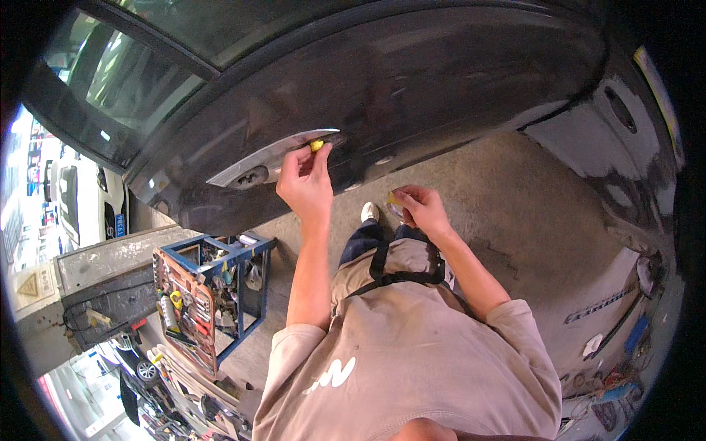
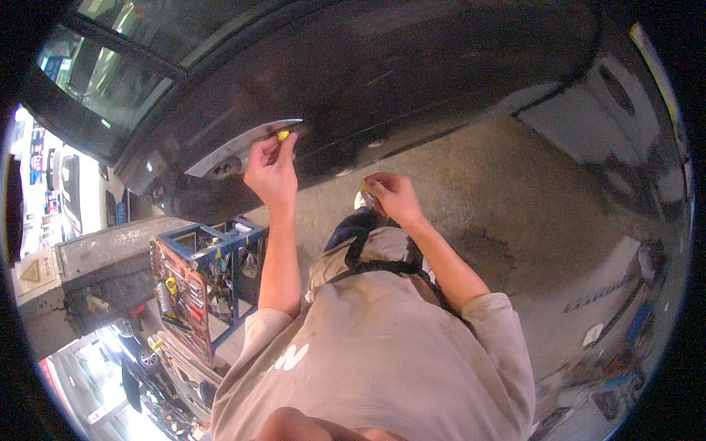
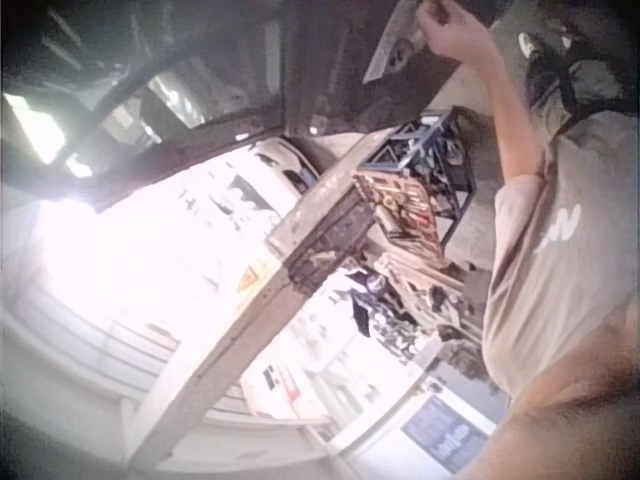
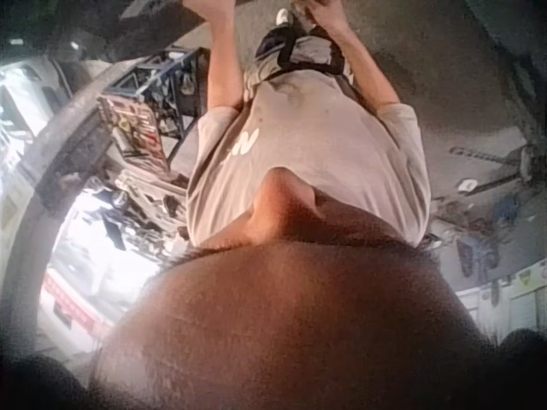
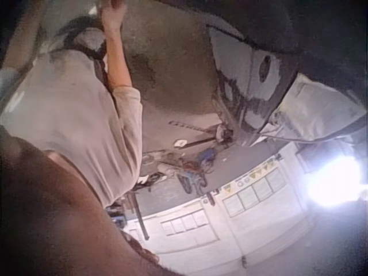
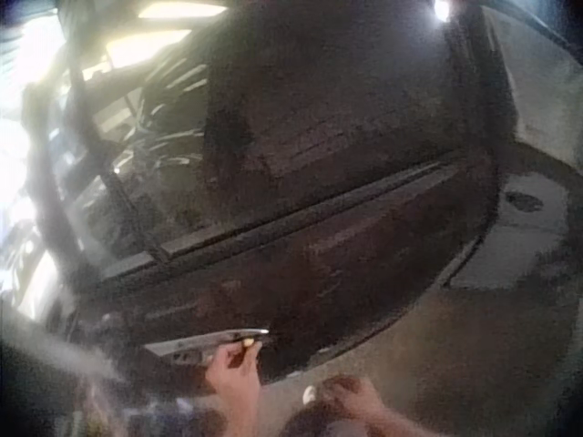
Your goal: The person applies yellow tape to the car door handle area, then uses a screwdriver to pry off the chrome trim piece. The person removes the trim and sets it aside, then reattaches it to the door.
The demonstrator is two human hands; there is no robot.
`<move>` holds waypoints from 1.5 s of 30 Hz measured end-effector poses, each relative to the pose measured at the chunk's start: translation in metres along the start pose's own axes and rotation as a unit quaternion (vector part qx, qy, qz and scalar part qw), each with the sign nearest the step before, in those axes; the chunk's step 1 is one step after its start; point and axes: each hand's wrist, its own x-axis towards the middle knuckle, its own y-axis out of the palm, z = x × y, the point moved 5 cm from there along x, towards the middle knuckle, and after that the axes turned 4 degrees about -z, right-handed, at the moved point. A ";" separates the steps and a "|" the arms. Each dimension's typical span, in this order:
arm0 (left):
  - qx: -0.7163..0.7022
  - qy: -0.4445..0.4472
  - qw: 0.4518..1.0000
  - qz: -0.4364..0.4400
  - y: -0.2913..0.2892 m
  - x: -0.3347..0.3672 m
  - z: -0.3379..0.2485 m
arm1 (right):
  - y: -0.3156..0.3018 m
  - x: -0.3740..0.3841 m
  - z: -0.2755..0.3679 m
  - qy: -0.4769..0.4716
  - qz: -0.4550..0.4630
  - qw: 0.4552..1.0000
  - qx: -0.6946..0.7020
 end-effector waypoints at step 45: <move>-0.296 -0.330 0.853 0.275 -0.023 -0.052 0.003 | 0.089 -0.060 0.110 -0.300 0.038 0.905 -0.299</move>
